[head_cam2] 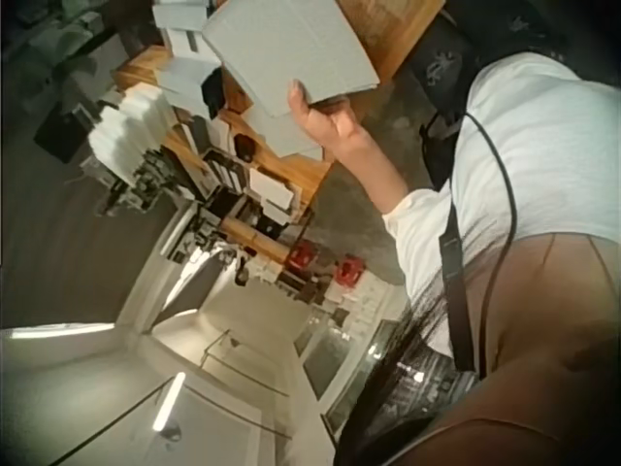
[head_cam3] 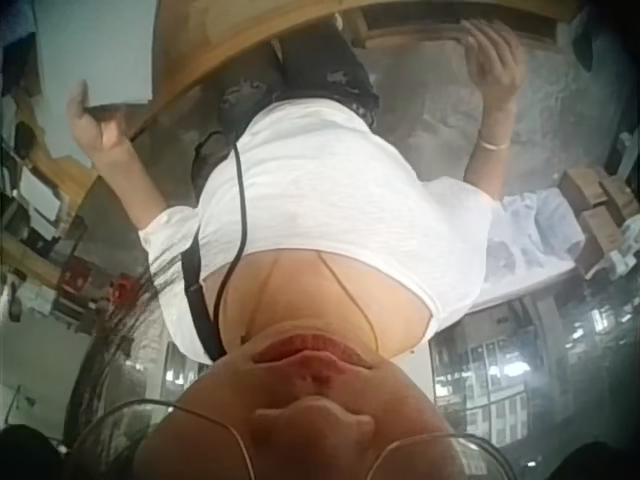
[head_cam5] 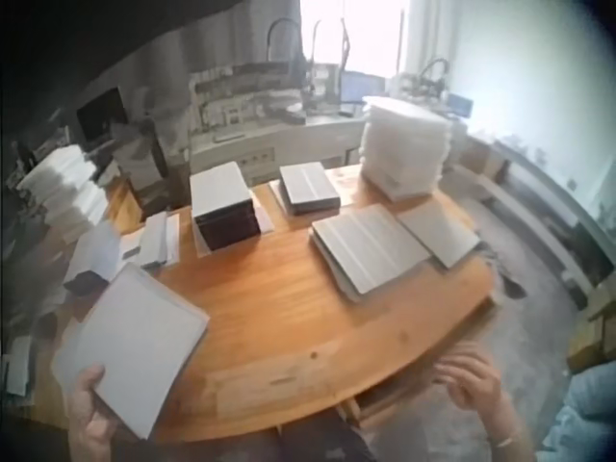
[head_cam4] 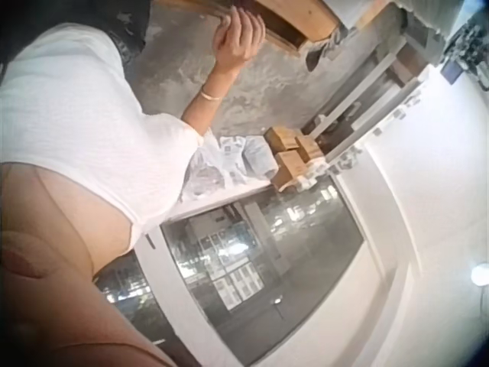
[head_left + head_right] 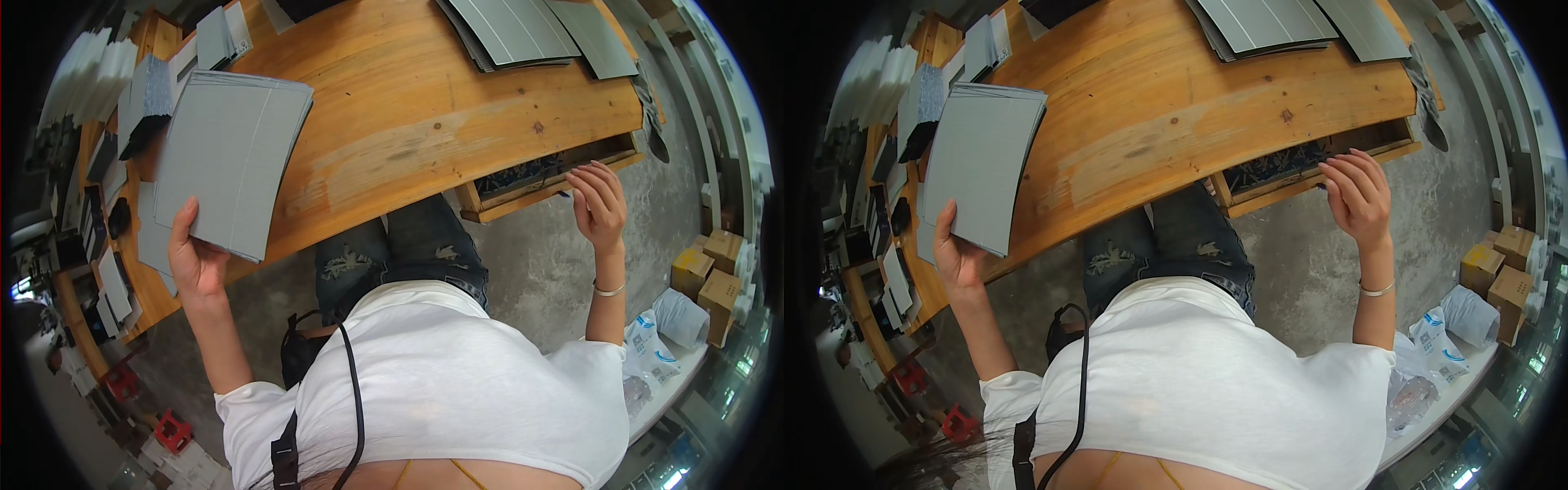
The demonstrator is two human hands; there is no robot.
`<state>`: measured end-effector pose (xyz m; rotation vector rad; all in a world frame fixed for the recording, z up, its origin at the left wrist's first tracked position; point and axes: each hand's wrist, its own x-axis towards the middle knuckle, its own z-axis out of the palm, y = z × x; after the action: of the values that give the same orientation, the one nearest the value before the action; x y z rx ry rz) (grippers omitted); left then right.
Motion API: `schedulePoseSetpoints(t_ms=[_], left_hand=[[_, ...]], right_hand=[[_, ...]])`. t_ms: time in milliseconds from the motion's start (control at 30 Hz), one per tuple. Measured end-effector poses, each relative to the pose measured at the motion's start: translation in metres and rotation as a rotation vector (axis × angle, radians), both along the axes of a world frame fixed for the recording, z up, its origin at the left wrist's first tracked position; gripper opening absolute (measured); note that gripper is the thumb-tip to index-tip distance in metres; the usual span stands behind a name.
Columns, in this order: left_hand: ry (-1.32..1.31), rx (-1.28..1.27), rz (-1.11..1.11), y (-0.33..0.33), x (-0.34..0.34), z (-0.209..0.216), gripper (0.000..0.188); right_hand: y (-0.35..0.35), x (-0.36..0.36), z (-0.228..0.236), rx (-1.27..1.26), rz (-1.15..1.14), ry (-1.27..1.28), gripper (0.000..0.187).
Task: Sorting and inspecting flat grey panels at a factory workbench.
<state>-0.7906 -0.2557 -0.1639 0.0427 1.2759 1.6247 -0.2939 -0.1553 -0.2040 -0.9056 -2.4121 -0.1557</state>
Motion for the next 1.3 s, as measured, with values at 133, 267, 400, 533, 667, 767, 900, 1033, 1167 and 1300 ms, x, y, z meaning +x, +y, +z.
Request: schedulePoseSetpoints(t_ms=[133, 267, 400, 533, 667, 767, 900, 1033, 1167, 1300], left_hand=[[0.048, 0.038, -0.128, 0.013, -0.011, 0.002, 0.032], [0.125, 0.017, -0.281, 0.028, -0.007, 0.01, 0.034], [0.138, -0.026, -0.438, 0.035, -0.001, 0.012, 0.045], [0.299, 0.029, -0.482, 0.038, 0.009, 0.015, 0.055], [0.572, 0.185, -0.601, 0.039, 0.004, 0.022, 0.042], [0.85, 0.277, -0.632, 0.038, 0.008, 0.034, 0.028], [0.891, 0.315, -0.622, 0.033, 0.019, 0.039, 0.022], [1.055, 0.424, -0.606, 0.031, 0.018, 0.024, 0.023], [1.152, 0.44, -0.63, 0.027, 0.01, 0.013, 0.026], [0.921, 0.337, -0.62, 0.023, 0.019, 0.009, 0.038]], right_hand=[[0.016, -0.074, 0.016, -0.297, -0.003, 0.577, 0.017], [0.058, -0.173, 0.04, -0.973, 0.228, 0.735, 0.045], [0.092, -0.235, 0.051, -1.822, 0.402, 0.583, 0.072], [0.087, -0.251, 0.038, -1.54, 0.36, 0.474, 0.062], [0.075, -0.25, 0.038, -1.388, 0.425, 0.627, 0.054], [0.065, -0.243, 0.038, -1.276, 0.474, 0.759, 0.049], [0.052, -0.236, 0.024, -1.125, 0.503, 0.881, 0.045], [0.044, -0.229, 0.012, -1.056, 0.456, 0.869, 0.039], [0.041, -0.23, 0.009, -0.962, 0.487, 0.853, 0.036], [0.038, -0.224, 0.007, -1.005, 0.312, 0.678, 0.035]])
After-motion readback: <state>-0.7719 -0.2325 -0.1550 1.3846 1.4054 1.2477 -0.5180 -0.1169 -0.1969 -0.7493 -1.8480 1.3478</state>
